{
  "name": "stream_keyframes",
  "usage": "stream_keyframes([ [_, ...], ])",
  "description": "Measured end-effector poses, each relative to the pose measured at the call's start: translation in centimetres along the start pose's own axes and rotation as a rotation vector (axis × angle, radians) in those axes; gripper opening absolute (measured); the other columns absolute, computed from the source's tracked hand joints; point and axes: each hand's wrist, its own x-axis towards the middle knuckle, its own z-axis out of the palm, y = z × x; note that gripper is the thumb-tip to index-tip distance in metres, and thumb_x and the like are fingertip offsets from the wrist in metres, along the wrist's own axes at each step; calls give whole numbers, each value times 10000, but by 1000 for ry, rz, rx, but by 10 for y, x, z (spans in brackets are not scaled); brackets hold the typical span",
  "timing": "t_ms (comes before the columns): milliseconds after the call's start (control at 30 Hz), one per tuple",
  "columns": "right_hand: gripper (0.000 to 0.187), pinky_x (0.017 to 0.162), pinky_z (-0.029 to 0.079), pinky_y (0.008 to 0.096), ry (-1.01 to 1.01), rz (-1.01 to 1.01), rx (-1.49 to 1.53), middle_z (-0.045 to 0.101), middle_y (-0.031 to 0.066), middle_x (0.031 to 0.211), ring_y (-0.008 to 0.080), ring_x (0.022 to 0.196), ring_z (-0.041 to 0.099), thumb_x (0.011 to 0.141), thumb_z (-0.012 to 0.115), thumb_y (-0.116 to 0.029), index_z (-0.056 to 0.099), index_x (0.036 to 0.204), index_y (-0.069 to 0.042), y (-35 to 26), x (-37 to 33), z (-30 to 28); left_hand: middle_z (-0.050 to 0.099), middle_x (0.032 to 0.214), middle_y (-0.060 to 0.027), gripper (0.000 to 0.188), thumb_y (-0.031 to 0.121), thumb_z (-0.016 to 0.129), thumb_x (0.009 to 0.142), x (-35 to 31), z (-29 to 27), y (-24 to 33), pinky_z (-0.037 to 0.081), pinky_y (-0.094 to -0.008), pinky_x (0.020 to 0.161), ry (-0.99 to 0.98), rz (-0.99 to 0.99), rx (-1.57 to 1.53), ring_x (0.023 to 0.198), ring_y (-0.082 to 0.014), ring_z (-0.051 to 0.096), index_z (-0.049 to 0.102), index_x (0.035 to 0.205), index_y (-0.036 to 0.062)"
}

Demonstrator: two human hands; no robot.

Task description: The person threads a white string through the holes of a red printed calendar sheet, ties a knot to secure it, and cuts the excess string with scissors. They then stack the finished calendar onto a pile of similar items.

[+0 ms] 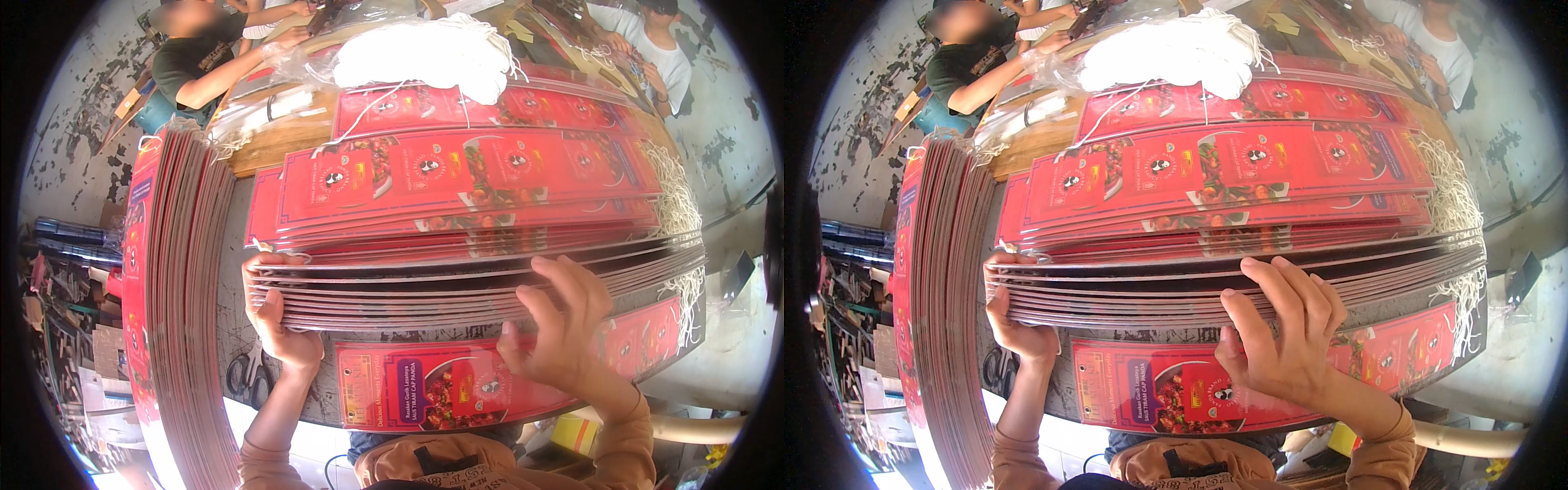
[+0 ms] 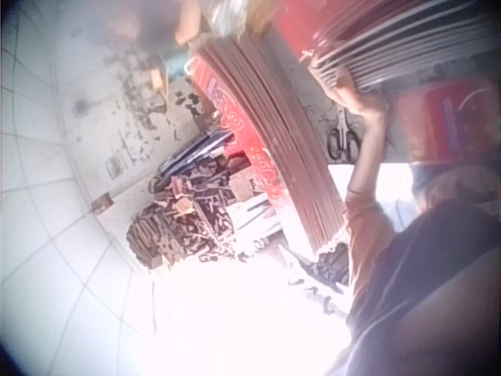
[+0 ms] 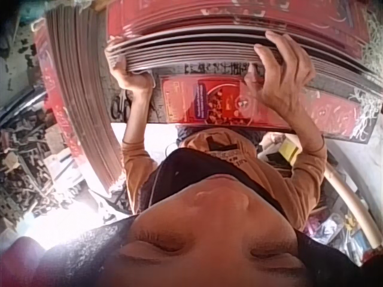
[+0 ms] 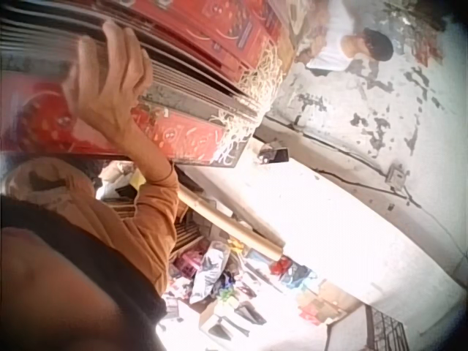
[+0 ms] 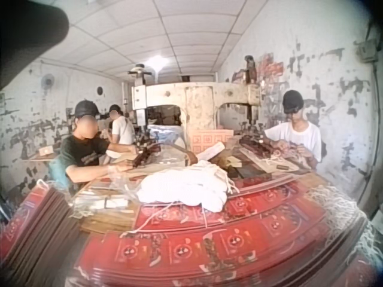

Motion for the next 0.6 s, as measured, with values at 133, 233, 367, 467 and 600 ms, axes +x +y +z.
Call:
stream_keyframes([
  [133, 389, 835, 309, 419, 17, -20, 3, 518, 68, 1025, 231, 928, 453, 648, 590, -174, 531, 1028, -119, 1, -3, 3, 517, 893, -142, 365, 266, 467, 755, 1, -3, -3, 436, -374, 806, -25, 3, 27, 878, -248, 529, 430, 1020, 18],
  [233, 455, 800, 306, 408, 17, -14, 3, 513, 62, 995, 222, 902, 449, 644, 594, -203, 525, 1084, -109, 2, -5, 5, 488, 873, -126, 356, 289, 463, 755, 0, -1, -1, 423, -365, 783, -14, 3, 56, 842, -231, 507, 432, 997, 31],
  [367, 539, 765, 303, 392, -65, 62, -58, 489, 66, 994, 223, 898, 436, 624, 602, -245, 529, 1137, -97, -5, -4, -1, 513, 808, -127, 387, 282, 469, 759, 1, -2, -5, 390, -302, 739, -24, 123, 61, 757, -180, 483, 436, 973, -39],
  [467, 541, 765, 306, 388, -54, 68, -52, 475, 77, 1006, 236, 914, 431, 624, 595, -263, 543, 1138, -100, -7, -7, -2, 494, 771, -111, 356, 294, 445, 779, -2, 2, -1, 371, -295, 711, -14, 105, 64, 726, -165, 461, 452, 913, -35],
  [600, 510, 780, 326, 392, 74, 37, 9, 481, 86, 1029, 261, 957, 448, 637, 587, -269, 554, 1123, -115, -2, -7, 7, 498, 764, -112, 346, 297, 437, 792, -1, 3, -1, 374, -296, 709, 10, 98, 84, 720, -164, 466, 459, 907, -29],
])
